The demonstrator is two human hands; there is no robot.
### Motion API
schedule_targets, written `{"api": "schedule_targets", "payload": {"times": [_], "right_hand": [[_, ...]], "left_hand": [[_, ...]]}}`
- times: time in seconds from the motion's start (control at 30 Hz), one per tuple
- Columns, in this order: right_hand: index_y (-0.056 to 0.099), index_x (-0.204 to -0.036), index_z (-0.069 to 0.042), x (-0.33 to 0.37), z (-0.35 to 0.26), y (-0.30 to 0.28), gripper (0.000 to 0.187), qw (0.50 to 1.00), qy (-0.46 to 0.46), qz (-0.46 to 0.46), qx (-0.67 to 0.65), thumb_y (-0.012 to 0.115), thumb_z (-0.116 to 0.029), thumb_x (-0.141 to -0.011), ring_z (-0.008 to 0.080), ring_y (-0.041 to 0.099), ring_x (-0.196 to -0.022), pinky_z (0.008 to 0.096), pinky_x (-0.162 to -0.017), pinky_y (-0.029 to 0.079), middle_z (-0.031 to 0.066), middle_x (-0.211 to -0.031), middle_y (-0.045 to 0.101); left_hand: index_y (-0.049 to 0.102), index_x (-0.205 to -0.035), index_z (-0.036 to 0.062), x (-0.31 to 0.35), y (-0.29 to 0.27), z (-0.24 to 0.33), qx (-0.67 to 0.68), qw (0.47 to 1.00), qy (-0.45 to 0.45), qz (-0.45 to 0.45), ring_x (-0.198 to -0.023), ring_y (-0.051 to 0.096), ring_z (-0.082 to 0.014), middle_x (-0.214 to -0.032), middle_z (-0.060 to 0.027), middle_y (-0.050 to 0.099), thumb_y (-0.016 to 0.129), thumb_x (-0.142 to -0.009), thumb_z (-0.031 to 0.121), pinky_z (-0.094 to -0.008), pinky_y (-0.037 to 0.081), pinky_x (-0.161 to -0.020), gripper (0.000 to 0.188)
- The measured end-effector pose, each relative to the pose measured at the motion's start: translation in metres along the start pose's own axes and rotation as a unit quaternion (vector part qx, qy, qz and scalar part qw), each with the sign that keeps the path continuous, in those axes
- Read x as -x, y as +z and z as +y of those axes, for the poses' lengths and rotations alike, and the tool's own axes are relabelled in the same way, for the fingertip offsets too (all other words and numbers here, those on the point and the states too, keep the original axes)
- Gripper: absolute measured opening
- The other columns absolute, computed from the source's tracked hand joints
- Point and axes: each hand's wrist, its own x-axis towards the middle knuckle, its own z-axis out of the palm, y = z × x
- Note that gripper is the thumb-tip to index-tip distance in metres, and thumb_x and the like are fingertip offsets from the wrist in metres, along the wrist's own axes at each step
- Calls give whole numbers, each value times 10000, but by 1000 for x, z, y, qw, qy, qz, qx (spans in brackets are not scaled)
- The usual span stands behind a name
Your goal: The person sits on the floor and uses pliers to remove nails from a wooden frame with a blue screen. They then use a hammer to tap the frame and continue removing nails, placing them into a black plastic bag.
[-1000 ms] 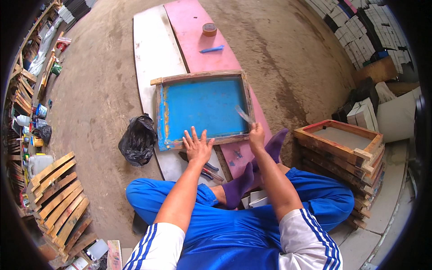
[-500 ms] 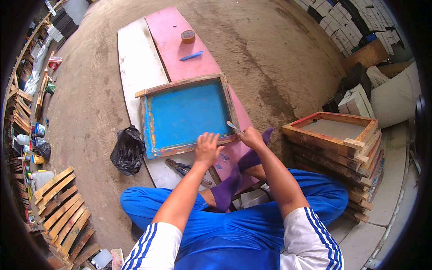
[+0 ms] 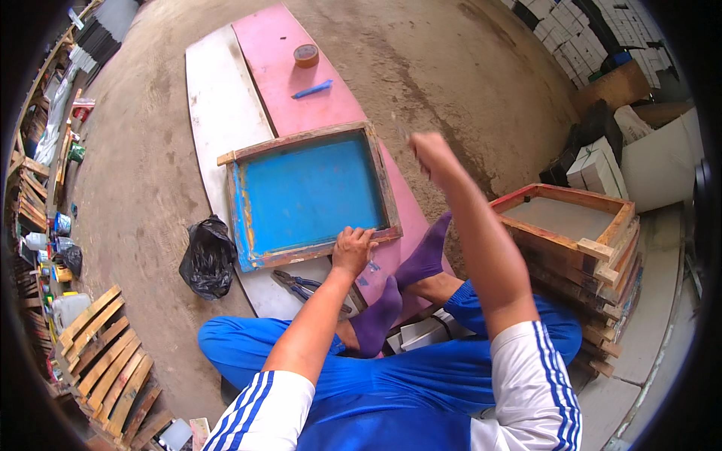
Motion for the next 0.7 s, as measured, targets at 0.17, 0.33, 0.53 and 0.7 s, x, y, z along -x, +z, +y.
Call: {"api": "schedule_targets", "payload": {"times": [0.17,0.33,0.53,0.7], "right_hand": [[775,-854,-23,13,-31,12,223,971,-96,34,215,715,-237,-840,228,687,-653,426,-639,529,139,-738,726],[764,-922,36,53,92,54,261,983,-76,71,150,700,-169,-773,196,670,-653,403,-637,534,139,-651,680],[698,-983,29,81,162,72,283,962,-66,156,215,657,-196,-817,439,709,-911,513,-812,541,293,-930,710],[609,-1159,55,96,156,85,458,949,17,136,286,677,-348,-951,510,689,-1034,553,-905,546,333,-1049,711]], "left_hand": [[740,-1178,145,-4,-4,3,-1,1000,-9,-7,-1026,611,-277,-1041,-36,691,765,-873,342,-417,510,-912,364],[749,-1167,150,-9,-6,5,0,1000,-16,-11,-1029,616,-276,-1038,-42,697,769,-873,346,-419,500,-924,354],[763,-1155,166,-11,-7,5,-44,999,-11,-27,-1012,640,-279,-1013,-44,711,778,-866,339,-418,502,-911,336],[757,-1143,156,-12,-7,7,-63,996,-23,-53,-1033,646,-269,-1033,-44,722,768,-880,365,-409,495,-914,336]]}}
